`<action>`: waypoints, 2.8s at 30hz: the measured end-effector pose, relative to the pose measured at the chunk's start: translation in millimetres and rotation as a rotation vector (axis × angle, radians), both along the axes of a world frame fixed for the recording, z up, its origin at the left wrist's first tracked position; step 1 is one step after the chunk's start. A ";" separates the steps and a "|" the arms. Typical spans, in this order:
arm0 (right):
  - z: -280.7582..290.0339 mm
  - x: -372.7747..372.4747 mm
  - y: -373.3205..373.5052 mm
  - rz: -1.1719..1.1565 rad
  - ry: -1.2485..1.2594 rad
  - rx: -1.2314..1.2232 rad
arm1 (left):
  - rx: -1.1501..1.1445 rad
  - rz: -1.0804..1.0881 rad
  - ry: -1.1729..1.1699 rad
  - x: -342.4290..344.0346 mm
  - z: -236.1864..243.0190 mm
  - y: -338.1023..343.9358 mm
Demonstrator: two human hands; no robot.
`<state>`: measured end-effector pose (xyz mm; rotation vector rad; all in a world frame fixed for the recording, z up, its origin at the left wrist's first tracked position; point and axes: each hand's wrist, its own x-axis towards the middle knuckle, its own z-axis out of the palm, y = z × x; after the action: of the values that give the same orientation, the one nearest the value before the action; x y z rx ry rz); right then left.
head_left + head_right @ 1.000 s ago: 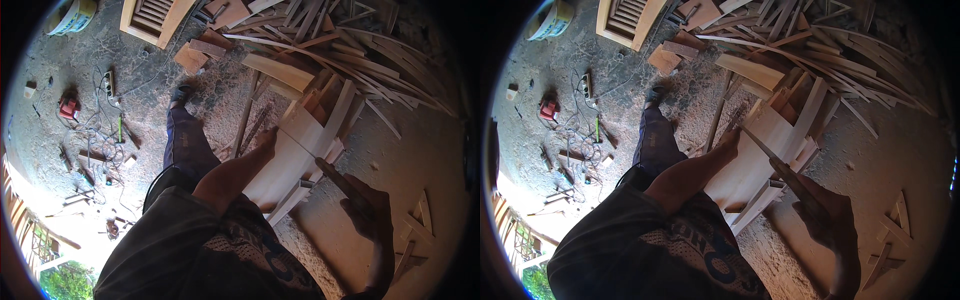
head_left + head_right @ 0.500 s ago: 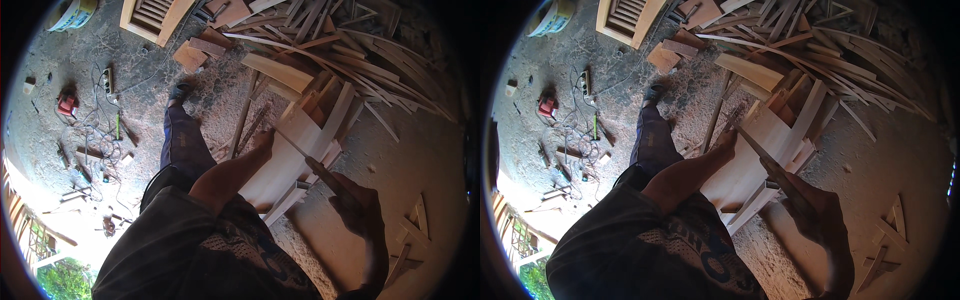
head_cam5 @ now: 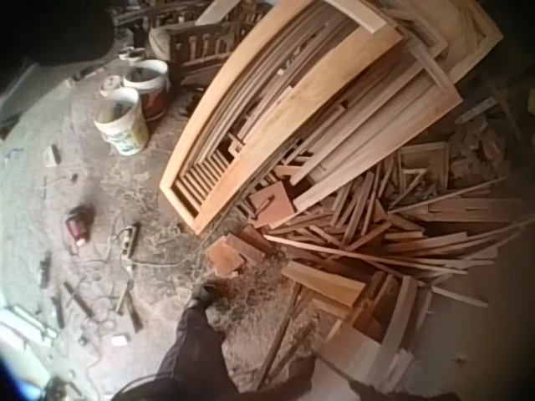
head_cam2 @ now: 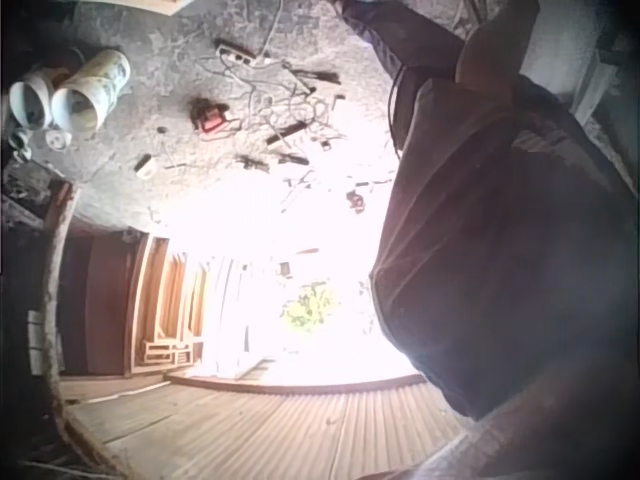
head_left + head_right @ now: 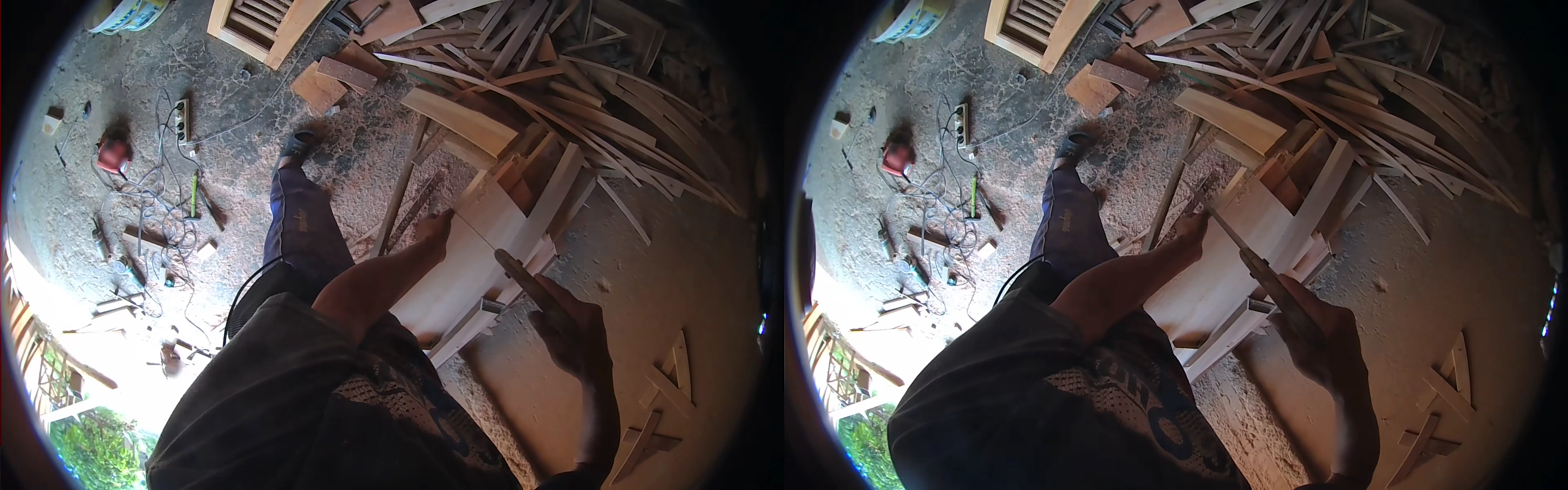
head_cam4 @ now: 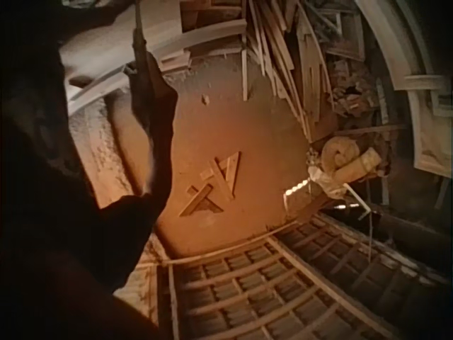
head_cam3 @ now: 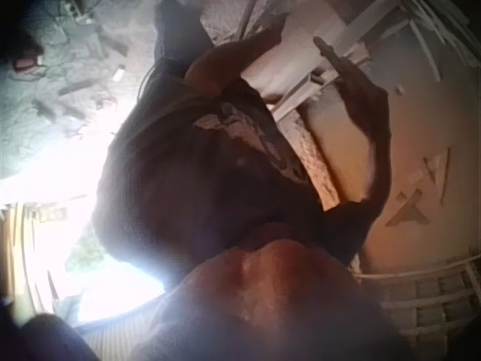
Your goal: The person positions a long wooden plank on a workbench and uses a hand saw to cut it. They hold the wood steady with one hand while sawing with the other, eventually separating a piece of the plank.
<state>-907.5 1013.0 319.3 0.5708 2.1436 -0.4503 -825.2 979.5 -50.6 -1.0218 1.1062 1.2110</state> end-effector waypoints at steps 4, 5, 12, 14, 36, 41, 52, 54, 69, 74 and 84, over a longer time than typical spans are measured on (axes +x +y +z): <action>39.0 -0.2 -12.7 0.170 0.051 0.038 | 0.002 0.025 -0.008 1.6 0.9 3.1; 41.3 0.2 -14.9 0.162 0.064 0.037 | 0.005 0.032 -0.008 0.4 2.0 2.6; -32.9 9.9 -1.7 -0.056 -0.074 0.044 | 0.001 -0.010 0.023 3.0 3.7 2.6; -29.3 10.0 2.8 -0.118 -0.051 0.036 | 0.012 0.027 0.024 -0.9 9.6 1.6; 26.3 -2.4 -21.1 0.175 -0.033 0.005 | 0.011 0.026 0.041 -11.6 21.4 -2.2; -66.4 13.5 0.3 0.178 0.124 -0.090 | 0.028 -0.013 0.077 1.2 9.0 3.8; -34.0 12.8 -3.9 0.231 0.056 0.016 | -0.044 -0.132 0.071 -3.9 10.7 5.3; 7.2 0.4 -20.4 0.203 0.001 0.049 | -0.043 -0.151 0.077 0.5 8.9 7.9; 1.9 2.3 -26.3 0.164 -0.034 0.035 | -0.081 -0.236 0.105 3.9 12.8 7.8; -37.6 20.8 -9.0 0.225 0.093 -0.035 | -0.082 -0.195 0.077 0.2 12.2 8.8; -19.8 16.2 -21.0 0.116 0.110 0.001 | -0.098 -0.240 0.126 4.8 14.3 7.4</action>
<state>-891.3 992.0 299.6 0.4281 2.2685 -0.4251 -820.4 986.9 -36.2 -0.8665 1.3566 1.0466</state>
